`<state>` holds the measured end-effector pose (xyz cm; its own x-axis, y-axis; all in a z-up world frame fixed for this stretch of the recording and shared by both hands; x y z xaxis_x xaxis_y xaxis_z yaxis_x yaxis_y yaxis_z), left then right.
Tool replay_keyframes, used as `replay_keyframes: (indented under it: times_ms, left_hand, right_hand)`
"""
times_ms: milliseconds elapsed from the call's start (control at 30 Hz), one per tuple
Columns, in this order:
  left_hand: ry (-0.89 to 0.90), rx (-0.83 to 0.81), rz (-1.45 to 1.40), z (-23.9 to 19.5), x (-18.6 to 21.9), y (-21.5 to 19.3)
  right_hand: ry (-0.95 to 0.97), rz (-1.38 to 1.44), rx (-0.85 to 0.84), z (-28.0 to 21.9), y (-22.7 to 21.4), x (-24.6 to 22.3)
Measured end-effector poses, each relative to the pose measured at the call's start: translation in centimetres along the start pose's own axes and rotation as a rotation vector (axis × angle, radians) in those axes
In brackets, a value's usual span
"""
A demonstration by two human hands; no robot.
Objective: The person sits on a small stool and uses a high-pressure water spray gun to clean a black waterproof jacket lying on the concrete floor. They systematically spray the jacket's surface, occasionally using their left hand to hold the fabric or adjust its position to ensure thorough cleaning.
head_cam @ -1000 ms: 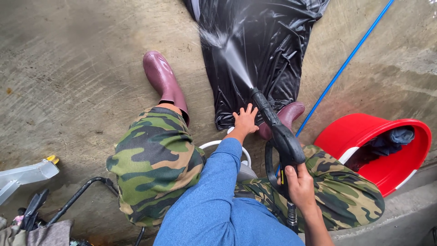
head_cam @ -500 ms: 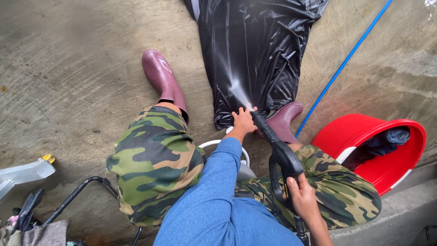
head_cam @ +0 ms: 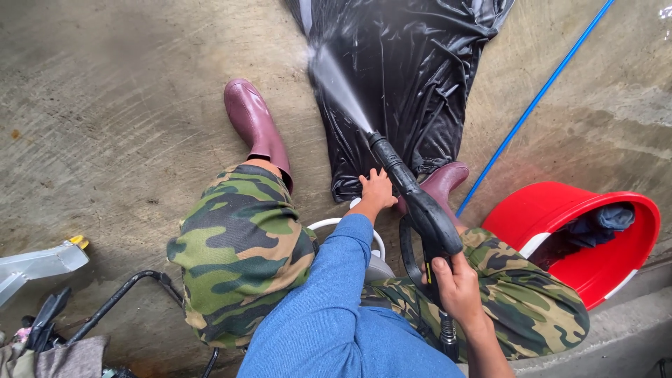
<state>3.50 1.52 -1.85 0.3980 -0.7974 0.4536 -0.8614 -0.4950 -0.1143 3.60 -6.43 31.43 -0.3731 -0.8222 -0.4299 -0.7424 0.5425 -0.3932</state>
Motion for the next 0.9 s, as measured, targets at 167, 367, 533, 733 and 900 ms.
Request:
replay_keyframes:
  times_ms: [167, 367, 533, 733, 900]
  left_hand:
    - [0.023, -0.031, -0.014, 0.1, 0.2, 0.2]
    - [0.084, 0.116, -0.143, 0.2, -0.3, -0.1]
    - [0.109, -0.001, -0.124, 0.2, -0.3, 0.6]
    - [0.086, 0.087, -0.184, -0.7, -0.3, -0.7]
    - [0.040, 0.046, -0.114, -0.4, 0.0, -0.3]
  right_hand:
    - [-0.038, 0.063, 0.034, -2.4, -0.5, 1.6]
    - [0.258, -0.141, -0.056, -2.9, 0.2, 5.7]
    - [0.326, -0.164, -0.140, -1.3, 1.0, 4.2]
    - [0.154, -0.110, -0.125, 1.3, 1.4, 0.9]
    - [0.063, -0.086, -0.075, 2.4, 0.9, -0.8]
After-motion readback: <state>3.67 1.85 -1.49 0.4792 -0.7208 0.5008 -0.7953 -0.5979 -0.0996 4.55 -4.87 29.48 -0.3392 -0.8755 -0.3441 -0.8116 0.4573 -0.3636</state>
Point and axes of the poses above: each hand's wrist, its own z-axis towards the middle knuckle, its own y-axis out of the palm, x = y × z, the point moved 8 cm from there along z, towards the middle knuckle, and after that the axes turned 10 degrees about -x, right-handed, at the moved point
